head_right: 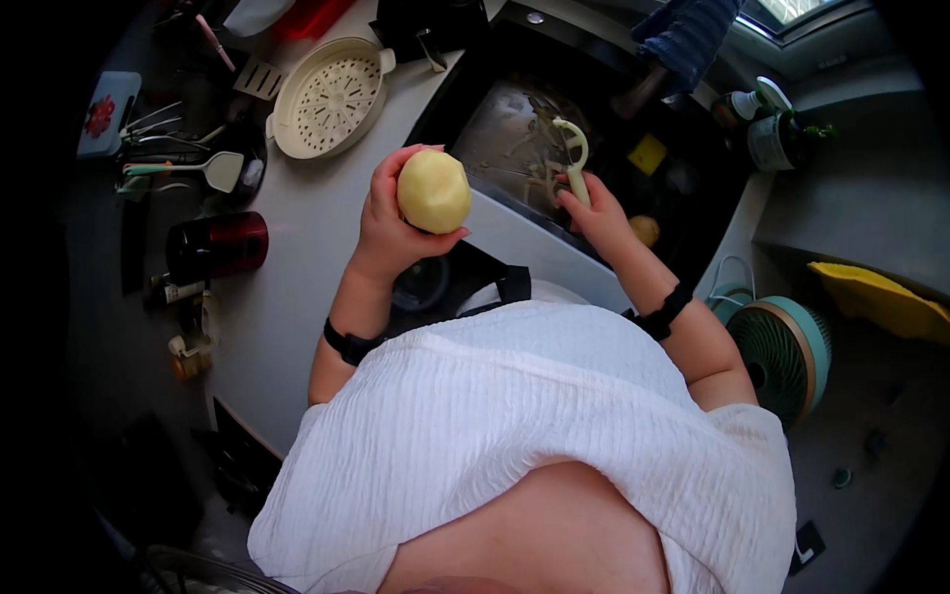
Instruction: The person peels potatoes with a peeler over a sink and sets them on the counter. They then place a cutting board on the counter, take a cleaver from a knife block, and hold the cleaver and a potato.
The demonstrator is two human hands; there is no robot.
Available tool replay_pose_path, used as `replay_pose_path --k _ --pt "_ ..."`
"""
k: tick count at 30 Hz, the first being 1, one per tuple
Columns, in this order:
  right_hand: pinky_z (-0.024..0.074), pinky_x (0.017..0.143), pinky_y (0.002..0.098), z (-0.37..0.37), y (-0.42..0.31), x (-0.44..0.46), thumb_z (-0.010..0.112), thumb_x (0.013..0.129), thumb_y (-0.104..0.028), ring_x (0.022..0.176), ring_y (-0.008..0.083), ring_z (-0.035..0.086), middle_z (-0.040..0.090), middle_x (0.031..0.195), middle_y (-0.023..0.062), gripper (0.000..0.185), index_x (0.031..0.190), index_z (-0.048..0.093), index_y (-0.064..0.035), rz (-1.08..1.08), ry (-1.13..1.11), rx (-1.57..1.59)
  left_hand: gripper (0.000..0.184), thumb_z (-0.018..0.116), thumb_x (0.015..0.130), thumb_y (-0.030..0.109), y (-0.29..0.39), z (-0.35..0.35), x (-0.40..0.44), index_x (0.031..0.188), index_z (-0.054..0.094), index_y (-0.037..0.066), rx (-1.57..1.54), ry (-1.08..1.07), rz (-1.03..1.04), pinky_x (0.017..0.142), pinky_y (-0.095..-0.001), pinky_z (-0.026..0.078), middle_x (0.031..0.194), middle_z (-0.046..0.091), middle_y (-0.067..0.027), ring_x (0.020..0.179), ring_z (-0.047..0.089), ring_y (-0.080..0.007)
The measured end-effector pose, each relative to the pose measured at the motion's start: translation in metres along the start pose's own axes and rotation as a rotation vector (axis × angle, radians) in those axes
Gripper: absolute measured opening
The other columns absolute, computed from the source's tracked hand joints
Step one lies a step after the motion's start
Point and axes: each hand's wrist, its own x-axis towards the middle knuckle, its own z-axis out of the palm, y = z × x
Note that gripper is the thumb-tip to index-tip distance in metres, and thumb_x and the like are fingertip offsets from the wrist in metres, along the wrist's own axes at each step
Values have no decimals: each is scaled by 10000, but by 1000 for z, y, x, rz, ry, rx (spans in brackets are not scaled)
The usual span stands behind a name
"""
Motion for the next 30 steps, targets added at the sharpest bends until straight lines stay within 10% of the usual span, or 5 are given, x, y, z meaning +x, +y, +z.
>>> replay_pose_path --k 7,16,25,30 --pt "442 582 213 -5 30 -14 608 936 -217 841 67 580 622 955 6 324 1237 540 -116 -40 6 -123 908 887 564 178 -11 -18 -44 1319 394 79 82 46 -242 962 -369 461 1228 565 -128 1109 573 -287" --pt "403 543 204 -31 57 -72 559 959 -253 601 60 474 607 876 11 309 1236 546 -116 110 205 -186 909 871 568 301 -122 -87 -169 1314 421 39 491 187 -875 955 -383 464 1231 571 -191 1127 567 -333" --pt "399 525 208 -24 98 -143 551 963 -287 560 68 469 578 833 -8 312 1211 548 -97 155 382 -43 1007 837 557 299 -224 -124 -122 1403 322 121 777 -45 -831 957 -428 463 1200 566 -225 1117 551 -375" --pt "390 523 202 -33 115 -181 520 977 -306 561 62 468 566 822 -11 310 1213 546 -106 203 472 -25 1002 834 585 333 -220 -123 -98 1428 304 218 830 -176 -883 1005 -615 354 1313 527 -153 1207 510 -351"
